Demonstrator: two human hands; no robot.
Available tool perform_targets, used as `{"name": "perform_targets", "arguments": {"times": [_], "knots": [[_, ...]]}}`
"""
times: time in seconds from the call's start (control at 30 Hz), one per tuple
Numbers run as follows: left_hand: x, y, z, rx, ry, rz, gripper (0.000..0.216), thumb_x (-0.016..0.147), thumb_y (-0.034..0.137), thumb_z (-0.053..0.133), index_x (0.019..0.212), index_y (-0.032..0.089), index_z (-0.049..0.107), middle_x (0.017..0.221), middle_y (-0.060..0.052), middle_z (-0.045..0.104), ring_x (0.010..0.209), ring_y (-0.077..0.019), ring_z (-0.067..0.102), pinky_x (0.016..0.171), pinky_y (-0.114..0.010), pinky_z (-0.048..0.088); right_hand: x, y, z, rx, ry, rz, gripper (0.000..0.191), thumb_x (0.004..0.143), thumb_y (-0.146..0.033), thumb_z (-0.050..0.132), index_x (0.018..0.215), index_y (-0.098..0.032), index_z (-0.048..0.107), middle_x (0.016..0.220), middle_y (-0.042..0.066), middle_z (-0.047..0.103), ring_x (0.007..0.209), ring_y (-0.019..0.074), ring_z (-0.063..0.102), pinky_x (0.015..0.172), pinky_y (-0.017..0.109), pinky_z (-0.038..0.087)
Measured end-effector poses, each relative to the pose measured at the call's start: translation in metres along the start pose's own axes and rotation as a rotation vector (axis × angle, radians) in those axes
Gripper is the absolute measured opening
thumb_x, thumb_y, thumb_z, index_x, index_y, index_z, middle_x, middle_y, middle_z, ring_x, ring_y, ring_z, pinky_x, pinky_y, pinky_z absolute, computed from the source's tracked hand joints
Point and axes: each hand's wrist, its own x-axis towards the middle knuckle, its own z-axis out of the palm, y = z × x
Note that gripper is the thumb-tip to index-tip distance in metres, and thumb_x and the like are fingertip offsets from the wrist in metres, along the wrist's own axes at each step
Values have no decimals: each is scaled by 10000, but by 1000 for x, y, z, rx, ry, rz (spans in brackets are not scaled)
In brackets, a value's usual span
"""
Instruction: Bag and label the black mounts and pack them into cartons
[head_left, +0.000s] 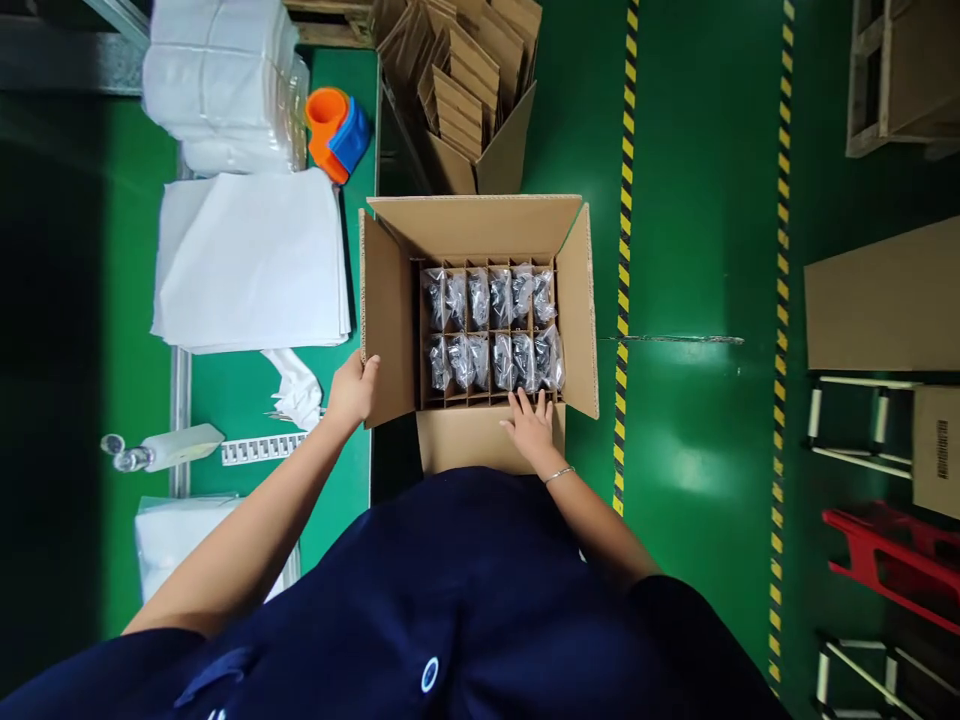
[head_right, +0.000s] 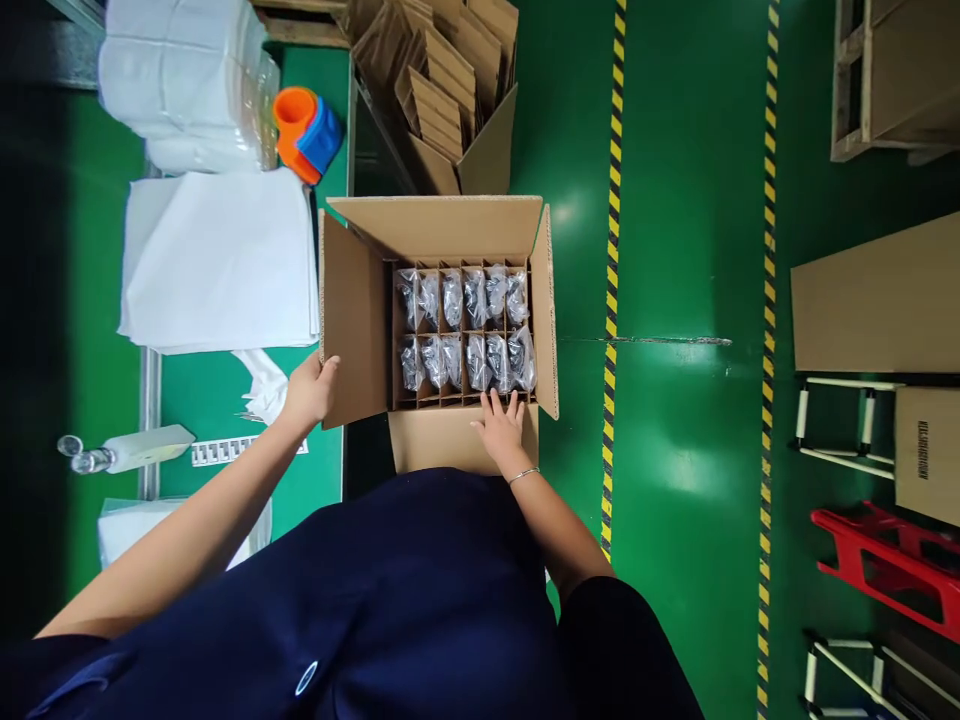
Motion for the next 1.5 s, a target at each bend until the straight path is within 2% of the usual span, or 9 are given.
{"name": "perform_targets", "arguments": {"times": [0.2, 0.4, 0.53, 0.67, 0.9, 1.03, 1.13, 1.3, 1.5], "knots": [[-2, 4, 0, 28, 16, -33, 459, 867, 470, 339, 1070, 159, 608, 1148, -158, 686, 1067, -342, 632, 922, -464, 494, 2, 11, -2, 6, -4, -76, 660, 911, -436, 578, 1513, -255, 377, 1579, 54, 351, 1460, 417, 200, 1166, 600, 172], [-2, 4, 1, -17, 15, -56, 469, 855, 503, 362, 1072, 171, 610, 1123, -152, 700, 1033, -337, 637, 903, -457, 499, 26, 9, -39, 48, 33, -54, 524, 964, -388, 474, 1459, -218, 463, 1478, 106, 499, 1328, 325, 442, 1132, 526, 291], [-1, 0, 2, -51, 4, -70, 515, 850, 566, 352, 1056, 172, 610, 1088, -145, 706, 1003, -329, 639, 886, -448, 500, 75, -4, -64, 75, 173, 42, 543, 961, -362, 451, 1478, -198, 432, 1553, 108, 392, 1417, 324, 320, 1123, 512, 312], [-1, 0, 0, -63, -17, -89, 531, 847, 600, 339, 1014, 175, 609, 1026, -129, 712, 949, -328, 644, 836, -437, 510, 111, -6, -65, 43, 181, 105, 550, 941, -383, 479, 1470, -235, 454, 1589, 53, 332, 1457, 398, 208, 1140, 582, 244], [0, 1, -3, -110, -51, -97, 551, 860, 593, 345, 1070, 166, 623, 1018, -114, 712, 935, -314, 644, 808, -399, 508, 117, 5, -70, -55, 141, 87, 538, 963, -392, 444, 1480, -244, 436, 1564, 89, 373, 1382, 362, 359, 1113, 562, 287], [0, 1, -3, -148, -70, -105, 571, 869, 582, 353, 1147, 162, 624, 1017, -103, 717, 926, -304, 651, 835, -397, 508, 126, -22, -74, -49, 115, -74, 487, 979, -343, 390, 1434, -209, 497, 1495, 85, 477, 1396, 306, 354, 1161, 518, 241], [1, 2, -4, -180, -75, -101, 573, 875, 568, 355, 1188, 169, 621, 1062, -96, 718, 956, -306, 652, 873, -399, 505, 133, -50, -64, -55, 33, -203, 533, 974, -369, 406, 1496, -262, 407, 1562, 42, 386, 1430, 338, 298, 1149, 536, 261], [2, 2, -5, -233, -92, -81, 575, 896, 539, 354, 1272, 178, 596, 1179, -87, 699, 1045, -301, 643, 904, -384, 504, 139, -69, -55, -135, -8, -154, 574, 969, -418, 429, 1521, -278, 357, 1608, 15, 292, 1456, 407, 206, 1132, 590, 258], [2, 1, -5, -313, -106, -53, 581, 912, 520, 358, 1326, 170, 569, 1258, -98, 671, 1122, -302, 629, 940, -392, 494, 149, -93, -67, -114, 5, -247, 543, 980, -390, 409, 1494, -214, 411, 1546, 71, 412, 1417, 327, 321, 1147, 526, 270]]}}
